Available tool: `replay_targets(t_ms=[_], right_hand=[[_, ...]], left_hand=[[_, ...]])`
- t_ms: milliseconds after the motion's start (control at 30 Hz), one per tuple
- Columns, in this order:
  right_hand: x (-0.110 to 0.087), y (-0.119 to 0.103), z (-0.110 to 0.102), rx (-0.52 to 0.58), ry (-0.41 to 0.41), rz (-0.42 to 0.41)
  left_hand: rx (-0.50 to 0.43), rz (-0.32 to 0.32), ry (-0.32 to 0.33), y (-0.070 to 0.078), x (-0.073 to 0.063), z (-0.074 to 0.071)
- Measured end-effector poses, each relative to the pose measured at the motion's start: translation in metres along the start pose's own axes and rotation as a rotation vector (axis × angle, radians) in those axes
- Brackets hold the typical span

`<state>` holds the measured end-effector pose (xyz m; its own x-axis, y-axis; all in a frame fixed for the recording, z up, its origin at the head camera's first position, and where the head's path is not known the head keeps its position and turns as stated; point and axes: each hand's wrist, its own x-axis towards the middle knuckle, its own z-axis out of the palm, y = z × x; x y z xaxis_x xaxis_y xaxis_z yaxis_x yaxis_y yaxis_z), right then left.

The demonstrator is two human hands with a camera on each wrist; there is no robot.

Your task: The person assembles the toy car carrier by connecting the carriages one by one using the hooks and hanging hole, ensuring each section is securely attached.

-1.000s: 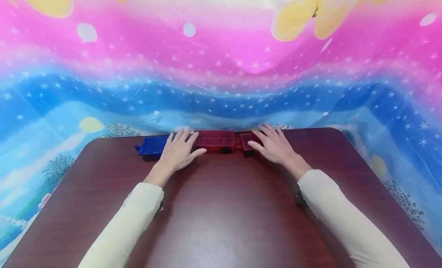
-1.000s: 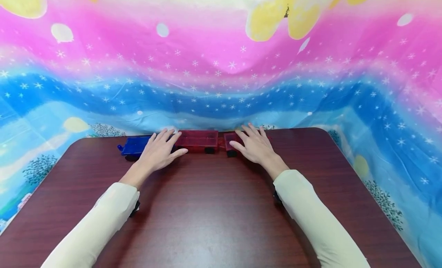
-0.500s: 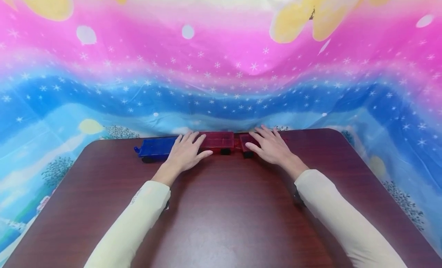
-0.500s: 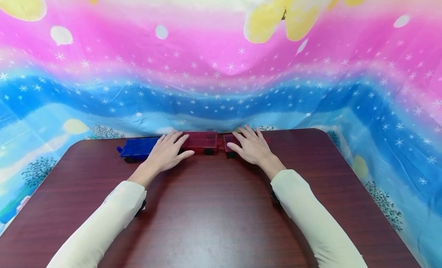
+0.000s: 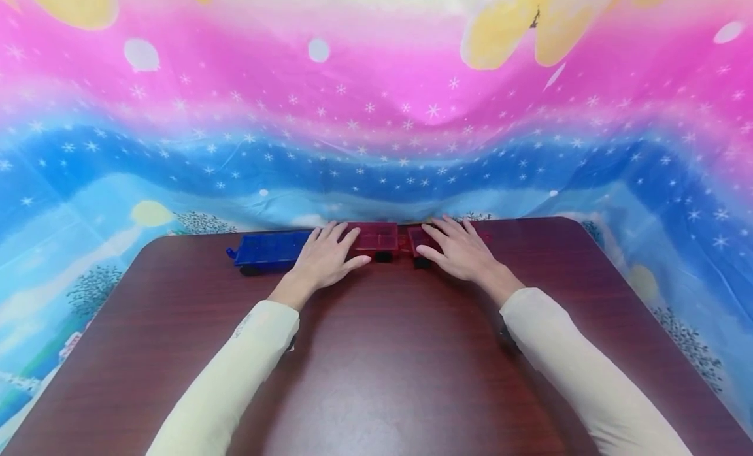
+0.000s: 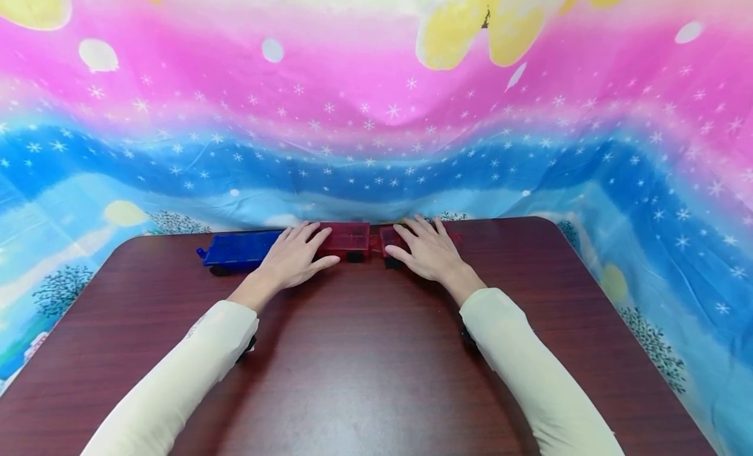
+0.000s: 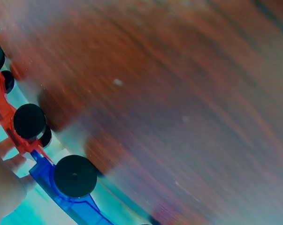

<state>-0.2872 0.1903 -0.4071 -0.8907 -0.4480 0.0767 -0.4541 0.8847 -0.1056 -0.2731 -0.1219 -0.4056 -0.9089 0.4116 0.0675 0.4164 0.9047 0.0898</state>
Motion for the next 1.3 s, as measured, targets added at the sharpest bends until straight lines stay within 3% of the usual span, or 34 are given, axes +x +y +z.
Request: replay_targets(t_ms=[500,900,1300], right_hand=[[0.005,0.000,0.000,-0.060,-0.023,-0.013],[0.006,0.011,0.004,-0.079,-0.034,-0.006],[0.000,0.015,0.002,-0.066,-0.067,-0.006]], left_hand=[[0.053,0.035,-0.008,0.003,0.019,0.004],[0.057,0.064,-0.066,0.006,0.027,0.007],[0.051,0.024,-0.096,0.011,0.029,0.008]])
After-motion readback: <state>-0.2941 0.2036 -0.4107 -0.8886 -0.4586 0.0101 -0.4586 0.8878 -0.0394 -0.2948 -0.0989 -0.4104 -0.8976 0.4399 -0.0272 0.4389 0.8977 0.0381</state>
